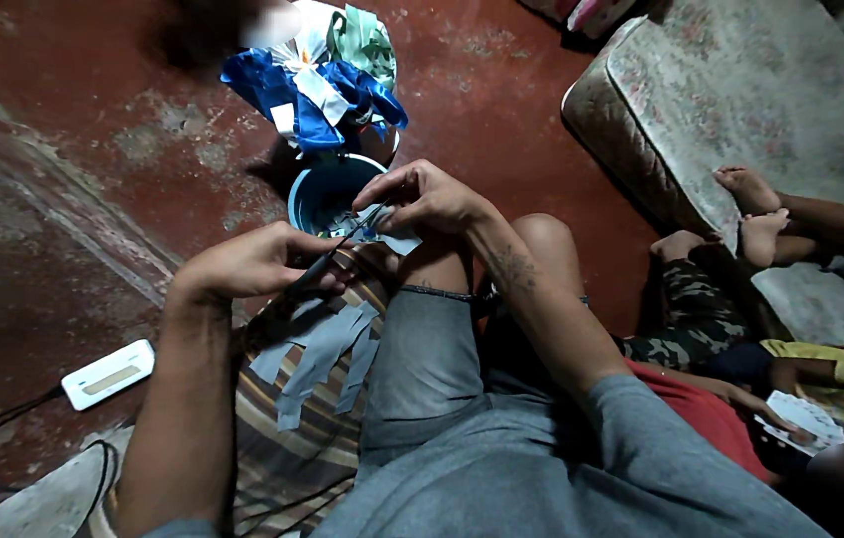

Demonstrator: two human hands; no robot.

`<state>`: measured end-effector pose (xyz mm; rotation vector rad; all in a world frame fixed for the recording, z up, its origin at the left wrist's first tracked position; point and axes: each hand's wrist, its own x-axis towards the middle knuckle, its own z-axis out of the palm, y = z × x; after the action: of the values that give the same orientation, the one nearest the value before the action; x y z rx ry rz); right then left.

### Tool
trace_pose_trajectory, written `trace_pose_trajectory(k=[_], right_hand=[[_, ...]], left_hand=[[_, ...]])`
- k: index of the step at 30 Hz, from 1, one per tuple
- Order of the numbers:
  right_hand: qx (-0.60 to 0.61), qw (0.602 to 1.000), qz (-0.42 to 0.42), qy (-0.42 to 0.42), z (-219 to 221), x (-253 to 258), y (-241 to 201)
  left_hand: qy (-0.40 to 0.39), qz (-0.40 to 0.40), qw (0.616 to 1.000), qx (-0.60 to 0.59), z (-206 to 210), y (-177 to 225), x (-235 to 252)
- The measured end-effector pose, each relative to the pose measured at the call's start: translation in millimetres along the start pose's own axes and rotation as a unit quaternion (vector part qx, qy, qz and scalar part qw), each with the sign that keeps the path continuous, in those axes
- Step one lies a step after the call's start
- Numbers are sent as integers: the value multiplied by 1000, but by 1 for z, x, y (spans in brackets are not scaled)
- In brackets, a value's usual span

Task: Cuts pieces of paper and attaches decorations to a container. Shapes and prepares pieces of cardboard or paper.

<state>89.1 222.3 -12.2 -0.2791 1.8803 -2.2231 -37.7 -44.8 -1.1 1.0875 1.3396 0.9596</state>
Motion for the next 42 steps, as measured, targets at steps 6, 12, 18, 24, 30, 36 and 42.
trace_pose_trajectory(k=[6,12,18,24,30,36,42], right_hand=[[-219,959,180,24,-46,40,13],[-307,896,321,-18,-98,70,81],[-213,959,176,56,-93,63,69],[-177,982,-35,61,-12,38,2],[-140,983,-85,78,22,23,11],[-72,990,-84,92,31,18,10],[1,997,-38,69,31,10,13]], left_hand=[[186,27,982,-35,-16,-1,-19],[252,-6,965,-75,-19,-4,-14],[339,1,936,-97,-10,-7,7],[391,41,916,-82,18,0,34],[382,85,917,-83,28,3,37],[390,107,911,-82,24,1,35],[401,101,906,-86,22,0,34]])
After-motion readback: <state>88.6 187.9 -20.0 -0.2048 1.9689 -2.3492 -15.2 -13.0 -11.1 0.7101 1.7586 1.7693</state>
